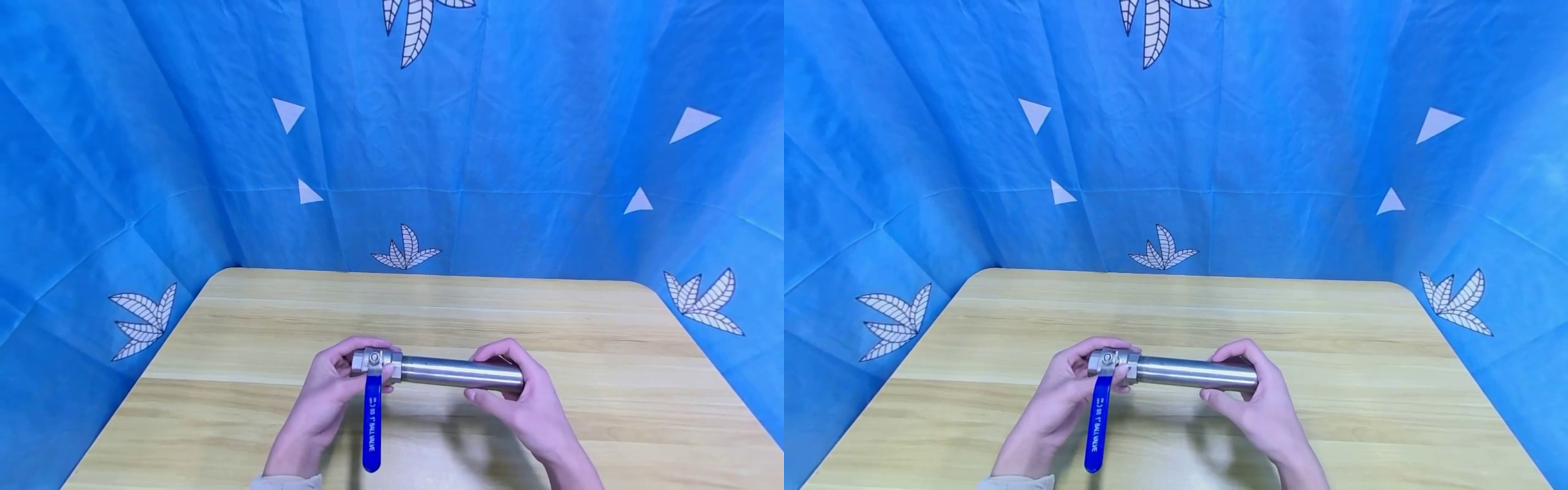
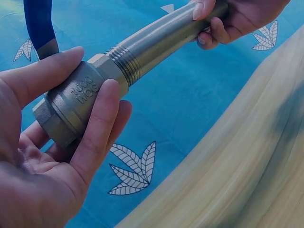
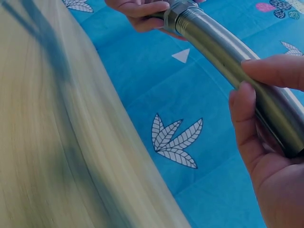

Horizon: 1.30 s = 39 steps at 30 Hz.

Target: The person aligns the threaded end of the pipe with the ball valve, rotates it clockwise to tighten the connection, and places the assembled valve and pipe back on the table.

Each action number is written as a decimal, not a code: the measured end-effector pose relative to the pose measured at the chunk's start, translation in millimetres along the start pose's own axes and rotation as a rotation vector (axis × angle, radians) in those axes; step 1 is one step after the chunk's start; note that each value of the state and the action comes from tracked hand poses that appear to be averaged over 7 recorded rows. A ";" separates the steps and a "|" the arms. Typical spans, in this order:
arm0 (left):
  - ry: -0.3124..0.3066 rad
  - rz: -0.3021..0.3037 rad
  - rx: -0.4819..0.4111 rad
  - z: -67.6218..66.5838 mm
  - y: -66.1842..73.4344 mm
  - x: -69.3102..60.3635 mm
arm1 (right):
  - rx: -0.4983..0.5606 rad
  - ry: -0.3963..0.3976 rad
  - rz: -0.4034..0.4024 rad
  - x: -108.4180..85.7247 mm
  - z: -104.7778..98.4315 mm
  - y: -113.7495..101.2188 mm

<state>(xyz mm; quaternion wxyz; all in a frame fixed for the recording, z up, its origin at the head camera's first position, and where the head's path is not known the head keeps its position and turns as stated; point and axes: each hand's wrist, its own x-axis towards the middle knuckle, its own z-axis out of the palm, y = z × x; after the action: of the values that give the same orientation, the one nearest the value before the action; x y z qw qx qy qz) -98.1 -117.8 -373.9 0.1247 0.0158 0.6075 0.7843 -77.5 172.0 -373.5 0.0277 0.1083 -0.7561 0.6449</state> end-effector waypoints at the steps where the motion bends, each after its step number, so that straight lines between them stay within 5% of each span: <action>1: -0.003 0.002 0.000 -0.1 -0.1 0.0 | -0.002 0.000 0.002 0.0 -0.2 0.0; 26: 0.012 0.004 -0.014 -0.6 2.8 -0.8 | -0.006 0.048 0.233 2.6 2.4 -5.6; 39: 0.007 0.014 -0.013 -1.1 2.6 -1.1 | 0.035 -0.055 0.191 1.4 1.2 -7.8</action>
<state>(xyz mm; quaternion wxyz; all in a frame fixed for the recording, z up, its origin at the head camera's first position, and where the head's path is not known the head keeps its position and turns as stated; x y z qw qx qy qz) -97.6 -119.7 -371.5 0.1172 0.0162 0.6025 0.7893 -77.2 169.5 -365.9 -0.0565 0.0536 -0.7520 0.6545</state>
